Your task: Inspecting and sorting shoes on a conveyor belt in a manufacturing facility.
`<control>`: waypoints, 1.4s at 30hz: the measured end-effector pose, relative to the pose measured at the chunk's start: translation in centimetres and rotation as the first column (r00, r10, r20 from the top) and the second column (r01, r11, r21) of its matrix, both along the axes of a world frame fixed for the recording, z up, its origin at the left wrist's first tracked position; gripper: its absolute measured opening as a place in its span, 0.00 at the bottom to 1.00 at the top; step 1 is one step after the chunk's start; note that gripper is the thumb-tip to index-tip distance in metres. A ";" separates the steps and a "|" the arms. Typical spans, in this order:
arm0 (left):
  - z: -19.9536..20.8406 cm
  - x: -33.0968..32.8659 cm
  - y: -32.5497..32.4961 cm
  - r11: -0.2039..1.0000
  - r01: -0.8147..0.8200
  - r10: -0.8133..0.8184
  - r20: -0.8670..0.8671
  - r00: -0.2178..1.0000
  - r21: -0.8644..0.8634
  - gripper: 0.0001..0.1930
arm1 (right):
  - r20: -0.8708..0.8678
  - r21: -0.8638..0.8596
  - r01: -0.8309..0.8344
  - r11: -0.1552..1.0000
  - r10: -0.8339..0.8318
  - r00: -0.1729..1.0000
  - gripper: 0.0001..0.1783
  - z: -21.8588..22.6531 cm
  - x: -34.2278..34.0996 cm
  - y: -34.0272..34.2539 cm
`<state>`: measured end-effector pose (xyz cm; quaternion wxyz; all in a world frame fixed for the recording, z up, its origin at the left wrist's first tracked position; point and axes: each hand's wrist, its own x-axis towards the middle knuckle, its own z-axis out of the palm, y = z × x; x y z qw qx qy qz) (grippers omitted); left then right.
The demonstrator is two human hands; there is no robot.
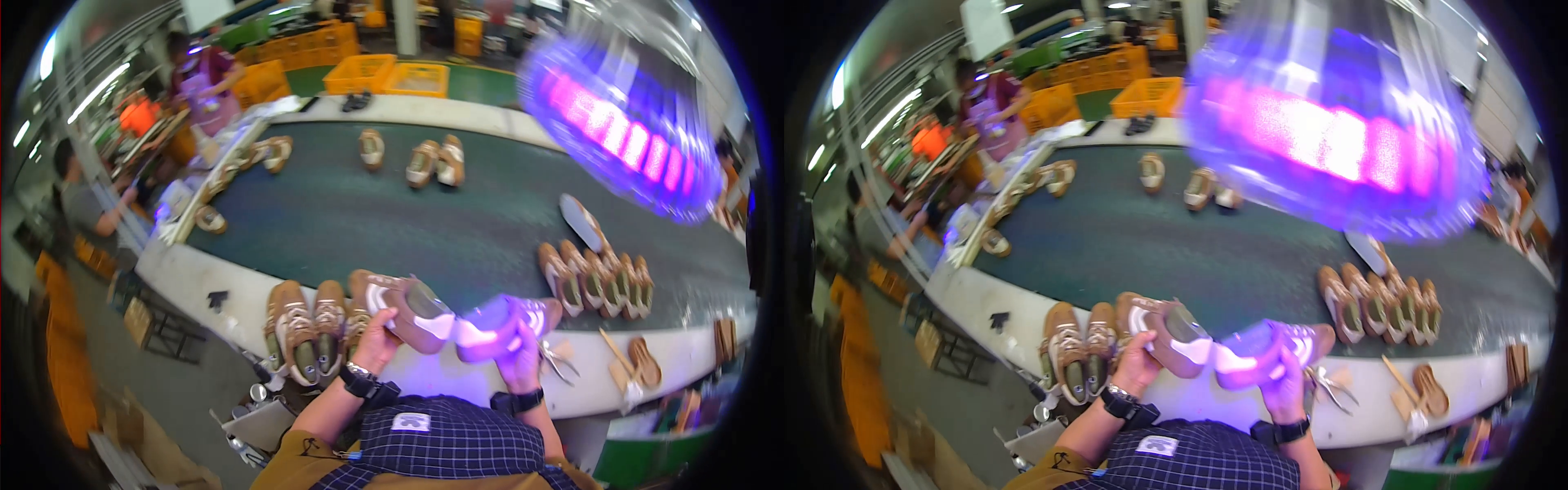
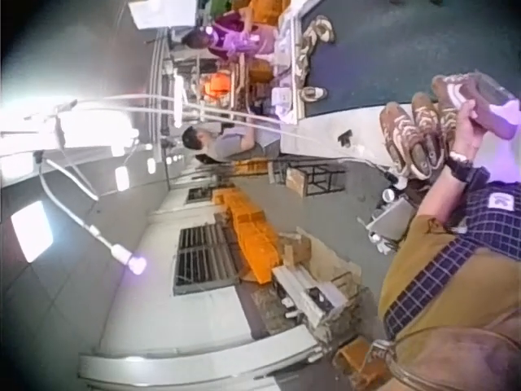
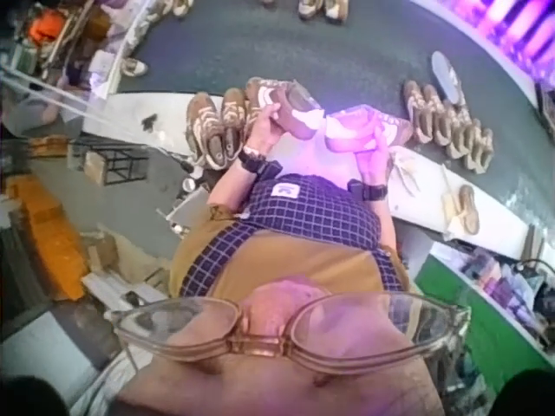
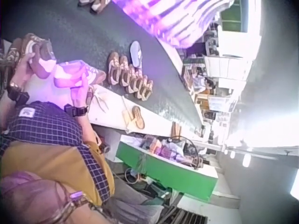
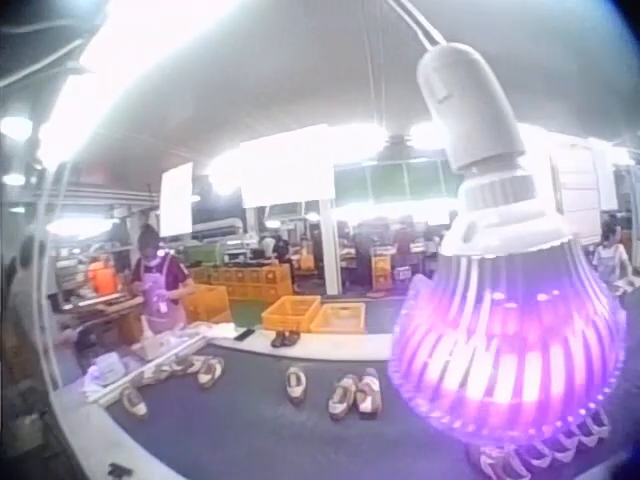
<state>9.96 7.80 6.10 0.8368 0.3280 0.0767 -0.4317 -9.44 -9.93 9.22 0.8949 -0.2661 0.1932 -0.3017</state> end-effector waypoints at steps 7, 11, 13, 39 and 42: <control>1.5 18.3 8.1 0.925 -0.158 0.270 0.303 0.914 -0.347 0.24 | -0.093 0.111 -0.172 0.979 0.183 0.979 0.31 -1.0 0.7 0.9; 3.6 29.9 13.2 0.801 -0.535 0.592 0.224 0.774 -0.268 0.27 | -0.106 0.179 -0.222 0.958 0.243 0.964 0.30 -1.7 0.6 0.5; 3.3 30.9 12.3 0.762 -0.638 0.648 0.106 0.755 -0.109 0.31 | -0.120 0.172 -0.217 0.961 0.239 0.964 0.29 -2.4 0.6 0.3; -7.6 -6.3 -7.8 0.805 0.435 -0.474 -0.005 0.881 0.403 0.15 | -0.648 -0.560 -0.303 0.771 -0.181 0.740 0.18 -10.8 2.2 -25.5; -7.7 -7.9 -9.0 0.799 0.400 -0.428 -0.043 0.903 0.449 0.16 | -0.622 -0.769 -0.250 0.588 -0.601 0.502 0.25 -11.7 -0.9 -34.7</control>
